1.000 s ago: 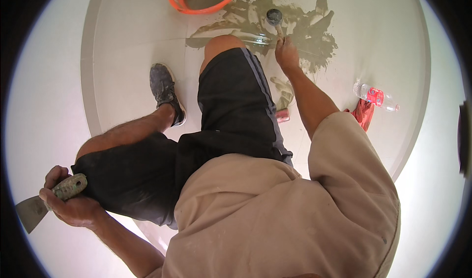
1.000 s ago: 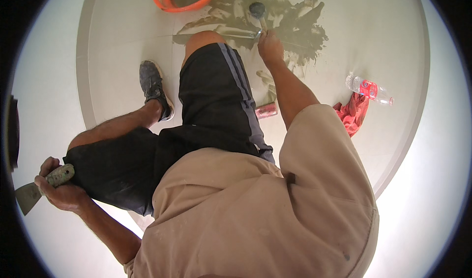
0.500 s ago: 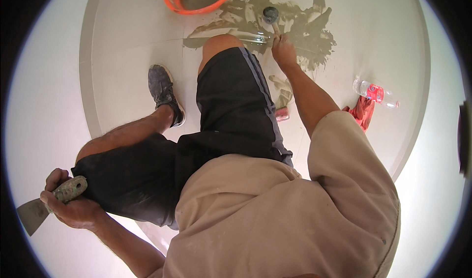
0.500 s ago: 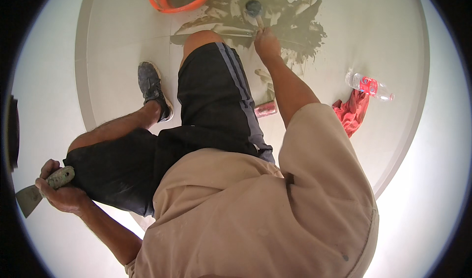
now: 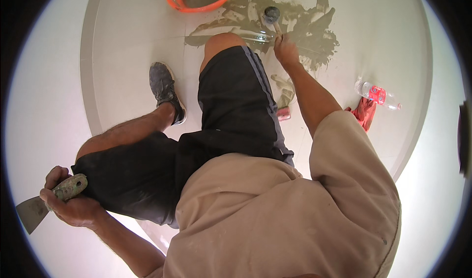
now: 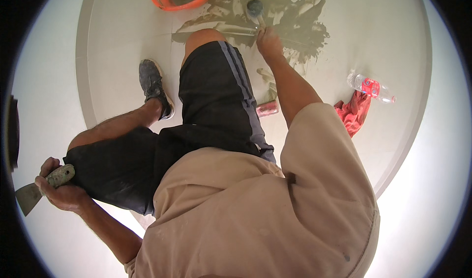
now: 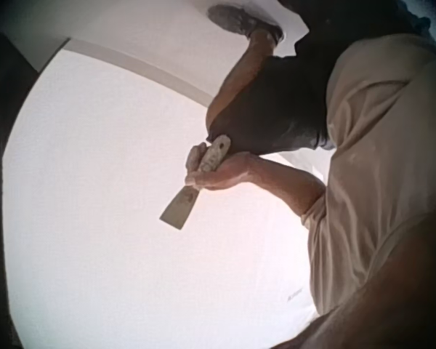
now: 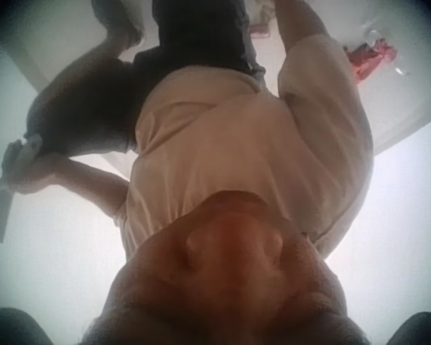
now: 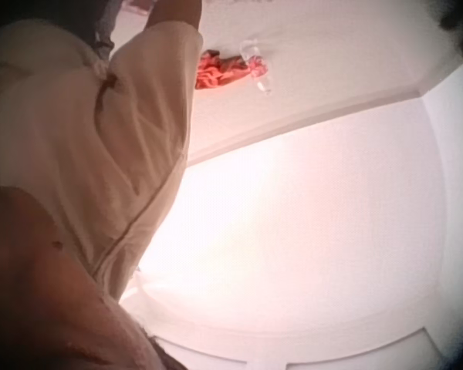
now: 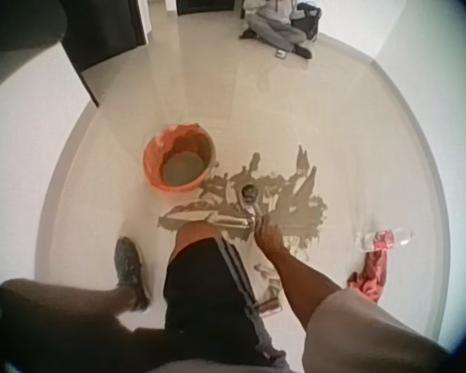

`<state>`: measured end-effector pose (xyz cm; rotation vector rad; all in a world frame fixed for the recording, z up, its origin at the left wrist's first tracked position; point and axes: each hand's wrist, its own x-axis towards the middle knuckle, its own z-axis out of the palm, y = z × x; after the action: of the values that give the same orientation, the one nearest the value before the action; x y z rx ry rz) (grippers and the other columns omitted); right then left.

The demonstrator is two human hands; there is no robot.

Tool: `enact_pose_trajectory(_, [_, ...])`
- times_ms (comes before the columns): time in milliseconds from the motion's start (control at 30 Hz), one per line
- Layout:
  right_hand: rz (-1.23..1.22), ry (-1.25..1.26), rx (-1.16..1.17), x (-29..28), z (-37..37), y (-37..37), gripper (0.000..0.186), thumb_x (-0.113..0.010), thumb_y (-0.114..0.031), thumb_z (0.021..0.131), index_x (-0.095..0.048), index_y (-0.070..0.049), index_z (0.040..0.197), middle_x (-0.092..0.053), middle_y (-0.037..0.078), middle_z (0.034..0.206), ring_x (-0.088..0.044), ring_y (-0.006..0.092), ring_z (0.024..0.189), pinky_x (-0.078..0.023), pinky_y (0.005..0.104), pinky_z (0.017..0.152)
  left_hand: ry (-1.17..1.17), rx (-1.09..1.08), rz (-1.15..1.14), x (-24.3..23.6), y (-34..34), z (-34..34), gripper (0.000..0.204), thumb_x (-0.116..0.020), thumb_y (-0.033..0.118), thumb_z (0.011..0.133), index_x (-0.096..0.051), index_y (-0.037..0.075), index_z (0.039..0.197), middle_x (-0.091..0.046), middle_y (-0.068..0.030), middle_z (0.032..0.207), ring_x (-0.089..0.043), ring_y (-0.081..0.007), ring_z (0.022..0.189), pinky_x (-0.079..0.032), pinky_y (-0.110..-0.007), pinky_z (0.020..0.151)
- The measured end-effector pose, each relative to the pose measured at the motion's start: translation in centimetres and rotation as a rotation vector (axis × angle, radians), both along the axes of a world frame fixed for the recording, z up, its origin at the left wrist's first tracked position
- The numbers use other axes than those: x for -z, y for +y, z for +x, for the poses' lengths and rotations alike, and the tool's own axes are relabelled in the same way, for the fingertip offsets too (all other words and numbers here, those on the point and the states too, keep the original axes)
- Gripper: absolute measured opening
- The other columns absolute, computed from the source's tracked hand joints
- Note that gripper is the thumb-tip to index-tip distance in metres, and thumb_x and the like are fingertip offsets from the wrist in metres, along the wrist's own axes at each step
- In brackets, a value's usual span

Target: The person applies grout to the gaps between floor tiles using a putty knife and a hammer, wipes the surface with a red cloth, and cleans the tiles using a sponge and water from a bottle.

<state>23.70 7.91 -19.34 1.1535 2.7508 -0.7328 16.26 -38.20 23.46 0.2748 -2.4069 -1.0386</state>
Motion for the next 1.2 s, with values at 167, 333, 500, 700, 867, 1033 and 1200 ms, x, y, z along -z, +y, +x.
enact_pose_trajectory(167, [0.009, 0.05, 0.006, 0.0, 0.0, 0.1, 0.036, -0.05, -0.035, 0.1, -0.056, 0.0, 0.105, -0.067, 0.033, 0.092, -0.064, 0.0531, 0.089, -0.051, 0.0609, 0.08, 0.003, -0.024, -0.009, 0.0, 0.4, 0.0, 0.06, -0.036, 0.048, 0.104, -0.066, -0.003, 0.093, -0.063, -0.0109, 0.089, -0.055, -0.0222, 0.084, -0.048, -0.037, 0.082])
enact_pose_trajectory(333, [-0.035, 0.076, 0.035, -0.6, -0.1, -0.7, 0.036, -0.049, -0.035, 0.101, -0.056, -0.001, 0.106, -0.067, 0.033, 0.091, -0.064, 0.0538, 0.091, -0.05, 0.0605, 0.081, 0.004, -0.026, 0.015, -0.1, 0.1, 0.0, 0.06, -0.038, 0.048, 0.103, -0.067, -0.004, 0.094, -0.063, -0.0114, 0.09, -0.056, -0.0224, 0.087, -0.048, -0.037, 0.083])
enact_pose_trajectory(500, [-0.014, 0.018, 0.011, 0.3, -0.2, -0.4, 0.036, -0.048, -0.036, 0.101, -0.055, -0.001, 0.105, -0.066, 0.034, 0.09, -0.064, 0.0545, 0.091, -0.05, 0.0606, 0.081, -0.009, -0.047, 0.006, 0.0, 0.1, -0.3, 0.059, -0.038, 0.048, 0.103, -0.067, -0.003, 0.094, -0.064, -0.012, 0.091, -0.056, -0.0227, 0.088, -0.048, -0.036, 0.083])
enact_pose_trajectory(700, [0.074, 0.057, 0.029, 0.8, -0.2, 0.2, 0.036, -0.047, -0.036, 0.103, -0.056, -0.001, 0.104, -0.067, 0.033, 0.083, -0.065, 0.0536, 0.078, -0.051, 0.0619, 0.07, -0.016, -0.035, 0.003, 0.4, 0.3, -0.7, 0.058, -0.038, 0.046, 0.103, -0.067, -0.003, 0.093, -0.064, -0.0117, 0.09, -0.056, -0.023, 0.087, -0.048, -0.036, 0.083])
enact_pose_trajectory(867, [0.019, 0.116, 0.042, 0.2, -1.1, -1.6, 0.036, -0.047, -0.036, 0.103, -0.056, -0.001, 0.104, -0.066, 0.033, 0.081, -0.064, 0.0534, 0.077, -0.052, 0.0615, 0.067, -0.011, -0.029, -0.009, -0.6, -0.6, -0.4, 0.058, -0.036, 0.046, 0.103, -0.067, -0.002, 0.094, -0.064, -0.0112, 0.09, -0.056, -0.023, 0.087, -0.048, -0.037, 0.083])
enact_pose_trajectory(1033, [0.058, 0.054, -0.029, 2.7, 0.3, -1.2, 0.038, -0.047, -0.037, 0.102, -0.056, 0.0, 0.102, -0.067, 0.031, 0.09, -0.066, 0.051, 0.089, -0.053, 0.0572, 0.078, -0.012, 0.003, 0.015, 0.0, -1.5, -0.6, 0.059, -0.035, 0.044, 0.104, -0.069, -0.004, 0.101, -0.066, -0.0141, 0.095, -0.061, -0.0254, 0.094, -0.051, -0.039, 0.088])
enact_pose_trajectory(1200, [-0.027, 0.046, 0.079, -0.6, -1.0, -1.4, 0.039, -0.048, -0.037, 0.101, -0.056, 0.001, 0.101, -0.067, 0.032, 0.09, -0.066, 0.0513, 0.088, -0.053, 0.0577, 0.078, -0.012, -0.024, -0.032, 0.0, 0.4, -0.6, 0.059, -0.034, 0.045, 0.105, -0.067, -0.002, 0.095, -0.066, -0.0114, 0.093, -0.057, -0.0232, 0.089, -0.049, -0.038, 0.086])
